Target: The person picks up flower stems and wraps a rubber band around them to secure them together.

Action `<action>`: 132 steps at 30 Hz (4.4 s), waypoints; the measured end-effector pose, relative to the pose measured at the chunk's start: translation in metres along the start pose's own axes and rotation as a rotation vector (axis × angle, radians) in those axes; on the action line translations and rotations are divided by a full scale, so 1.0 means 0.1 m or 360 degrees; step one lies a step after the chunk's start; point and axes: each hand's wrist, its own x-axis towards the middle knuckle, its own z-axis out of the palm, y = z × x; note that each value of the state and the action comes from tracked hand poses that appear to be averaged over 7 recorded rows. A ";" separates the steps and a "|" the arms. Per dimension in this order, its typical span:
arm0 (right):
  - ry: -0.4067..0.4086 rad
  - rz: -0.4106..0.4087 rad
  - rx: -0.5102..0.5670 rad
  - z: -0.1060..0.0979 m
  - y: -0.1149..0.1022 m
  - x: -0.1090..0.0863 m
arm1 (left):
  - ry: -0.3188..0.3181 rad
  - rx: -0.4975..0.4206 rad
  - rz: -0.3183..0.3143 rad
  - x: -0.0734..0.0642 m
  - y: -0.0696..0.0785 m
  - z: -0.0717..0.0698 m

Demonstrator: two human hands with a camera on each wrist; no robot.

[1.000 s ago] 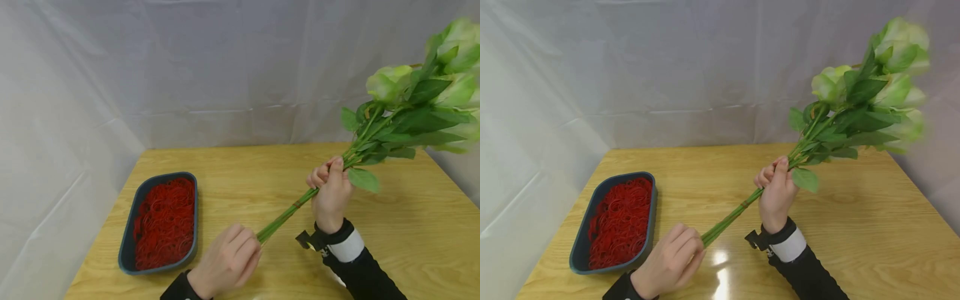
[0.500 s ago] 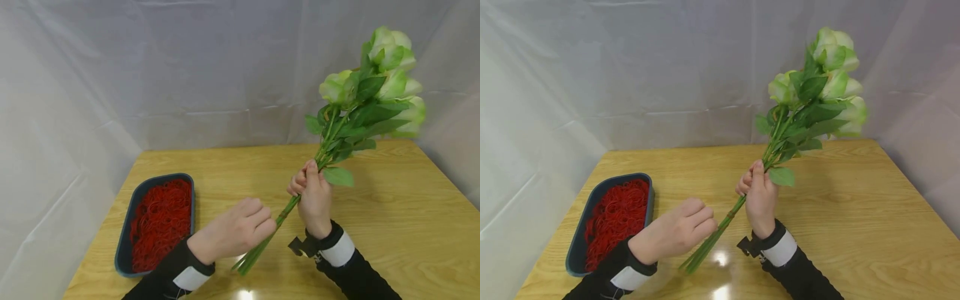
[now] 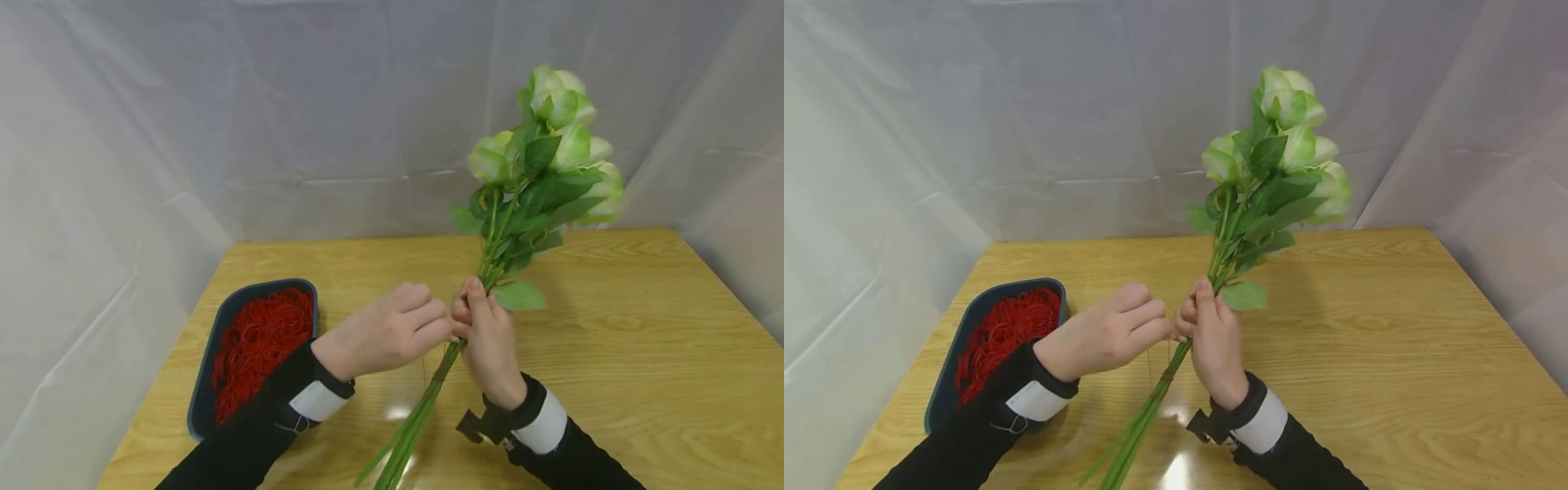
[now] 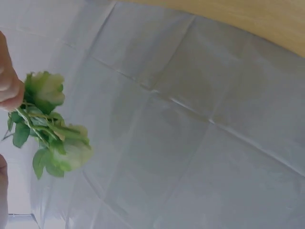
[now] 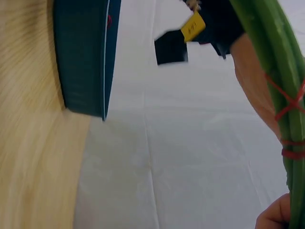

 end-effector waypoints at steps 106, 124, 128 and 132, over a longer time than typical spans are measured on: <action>-0.0850 0.0818 -0.0180 -0.27 0.01 0.10 | 0.0124 -0.3116 -0.2422 -0.30 0.97 0.17; -0.0740 0.0659 -0.0541 -0.55 -0.07 0.08 | 0.0011 -0.2909 -0.2418 -0.36 0.96 0.20; -0.0668 0.0701 -0.0478 -0.58 -0.04 0.07 | -0.0071 -0.2881 -0.2415 -0.35 0.97 0.21; -0.0647 0.0710 -0.0447 -0.60 -0.01 0.06 | -0.0139 -0.2812 -0.2365 -0.34 0.97 0.21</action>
